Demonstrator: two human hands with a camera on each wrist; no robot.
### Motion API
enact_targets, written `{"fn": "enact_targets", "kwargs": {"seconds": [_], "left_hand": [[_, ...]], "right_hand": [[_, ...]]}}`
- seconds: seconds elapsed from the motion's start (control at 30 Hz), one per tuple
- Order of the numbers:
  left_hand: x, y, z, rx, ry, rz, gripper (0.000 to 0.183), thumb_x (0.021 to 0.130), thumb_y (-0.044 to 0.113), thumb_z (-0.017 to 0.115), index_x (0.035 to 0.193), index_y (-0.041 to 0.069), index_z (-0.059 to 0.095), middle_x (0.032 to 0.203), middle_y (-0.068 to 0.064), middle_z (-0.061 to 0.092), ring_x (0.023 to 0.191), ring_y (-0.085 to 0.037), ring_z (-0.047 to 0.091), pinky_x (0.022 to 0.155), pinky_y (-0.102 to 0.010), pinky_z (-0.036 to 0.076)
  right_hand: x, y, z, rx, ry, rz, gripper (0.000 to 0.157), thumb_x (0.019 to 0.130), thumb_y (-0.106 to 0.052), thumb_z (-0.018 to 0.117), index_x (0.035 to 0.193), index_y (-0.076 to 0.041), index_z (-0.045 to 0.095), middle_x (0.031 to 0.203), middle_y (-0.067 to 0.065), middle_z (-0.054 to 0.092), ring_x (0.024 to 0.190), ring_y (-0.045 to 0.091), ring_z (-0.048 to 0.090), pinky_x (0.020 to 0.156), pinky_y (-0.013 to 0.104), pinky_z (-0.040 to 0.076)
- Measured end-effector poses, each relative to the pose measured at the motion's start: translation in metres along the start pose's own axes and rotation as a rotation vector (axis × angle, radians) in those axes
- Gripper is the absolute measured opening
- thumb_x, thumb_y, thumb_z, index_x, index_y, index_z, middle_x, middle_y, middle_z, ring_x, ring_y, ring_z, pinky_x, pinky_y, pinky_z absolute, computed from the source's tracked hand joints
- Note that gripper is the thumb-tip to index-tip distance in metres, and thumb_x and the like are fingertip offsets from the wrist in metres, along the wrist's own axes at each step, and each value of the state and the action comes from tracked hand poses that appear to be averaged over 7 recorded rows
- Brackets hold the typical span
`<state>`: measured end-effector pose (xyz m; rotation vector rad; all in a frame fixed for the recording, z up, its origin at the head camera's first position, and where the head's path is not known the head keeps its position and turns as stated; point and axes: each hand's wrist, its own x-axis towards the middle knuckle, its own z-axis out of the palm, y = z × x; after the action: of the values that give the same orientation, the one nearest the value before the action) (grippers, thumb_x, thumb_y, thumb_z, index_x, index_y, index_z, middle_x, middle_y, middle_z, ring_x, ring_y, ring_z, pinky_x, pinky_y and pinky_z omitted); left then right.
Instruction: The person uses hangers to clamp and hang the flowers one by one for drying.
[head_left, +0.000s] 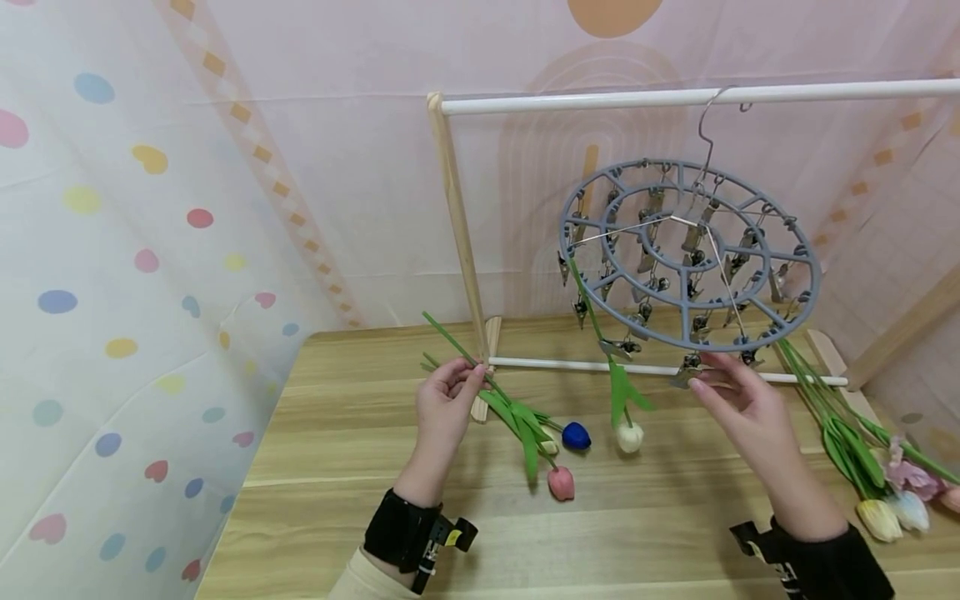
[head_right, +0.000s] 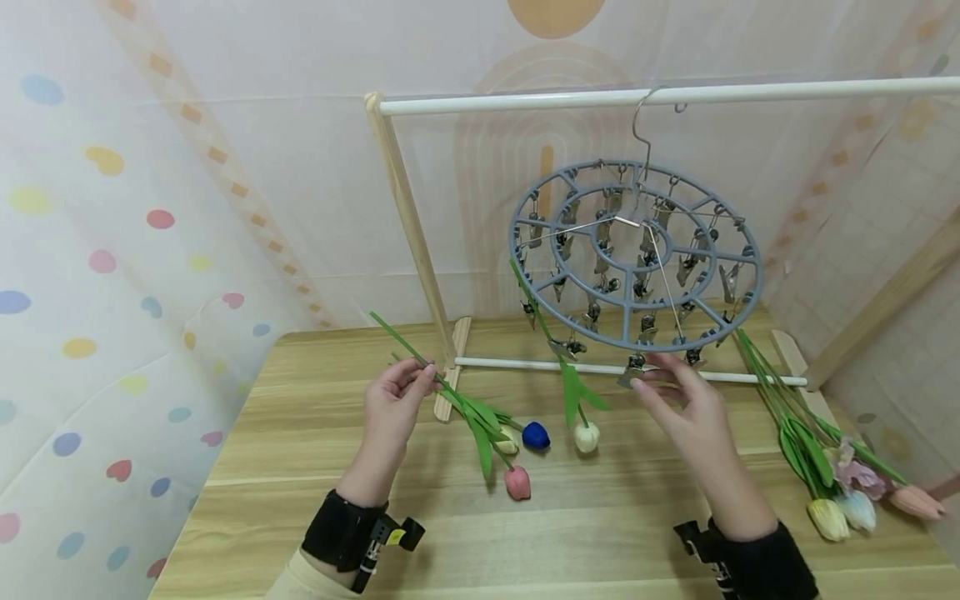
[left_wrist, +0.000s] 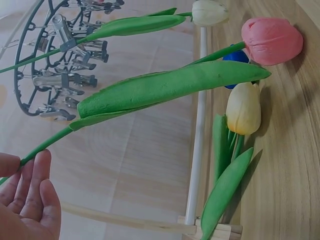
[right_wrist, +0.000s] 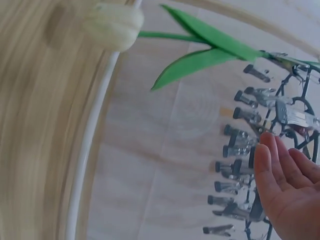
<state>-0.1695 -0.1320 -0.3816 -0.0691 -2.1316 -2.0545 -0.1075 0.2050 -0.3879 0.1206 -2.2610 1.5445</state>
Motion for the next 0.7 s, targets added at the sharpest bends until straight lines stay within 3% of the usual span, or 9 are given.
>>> {"fn": "enact_targets", "kwargs": {"seconds": [0.23, 0.33, 0.57, 0.7], "left_hand": [[-0.001, 0.0, 0.0, -0.003, -0.014, -0.004, 0.02, 0.089, 0.007, 0.065, 0.101, -0.009, 0.064, 0.096, -0.033, 0.064, 0.068, -0.009, 0.066, 0.069, -0.02, 0.056], [-0.001, 0.0, 0.0, -0.003, -0.021, -0.002, 0.021, 0.089, 0.007, 0.064, 0.101, -0.01, 0.063, 0.097, -0.033, 0.064, 0.069, -0.009, 0.066, 0.07, -0.02, 0.056], [-0.003, 0.001, 0.001, 0.001, -0.018, 0.017, 0.017, 0.089, 0.006, 0.065, 0.097, -0.008, 0.064, 0.088, -0.017, 0.07, 0.068, -0.01, 0.065, 0.067, -0.02, 0.056], [-0.004, 0.001, 0.002, -0.015, -0.035, 0.029, 0.017, 0.089, 0.005, 0.064, 0.097, -0.01, 0.063, 0.092, -0.027, 0.067, 0.068, -0.01, 0.065, 0.067, -0.02, 0.056]], "right_hand": [[0.004, -0.004, 0.008, 0.004, 0.037, 0.059, 0.033, 0.092, -0.009, 0.061, 0.118, 0.01, 0.054, 0.094, -0.024, 0.057, 0.087, -0.008, 0.056, 0.074, 0.004, 0.048], [0.005, -0.005, 0.011, 0.025, 0.04, 0.054, 0.03, 0.091, -0.007, 0.062, 0.116, 0.009, 0.056, 0.095, -0.024, 0.059, 0.087, -0.008, 0.057, 0.074, 0.005, 0.048], [0.008, -0.006, 0.016, 0.094, 0.04, 0.035, 0.026, 0.09, -0.003, 0.062, 0.112, 0.01, 0.057, 0.098, -0.024, 0.061, 0.088, -0.006, 0.059, 0.076, 0.007, 0.05], [0.007, -0.008, 0.018, 0.104, 0.038, 0.055, 0.026, 0.09, -0.004, 0.062, 0.111, 0.011, 0.057, 0.098, -0.024, 0.061, 0.087, -0.005, 0.059, 0.075, 0.007, 0.05]]}}
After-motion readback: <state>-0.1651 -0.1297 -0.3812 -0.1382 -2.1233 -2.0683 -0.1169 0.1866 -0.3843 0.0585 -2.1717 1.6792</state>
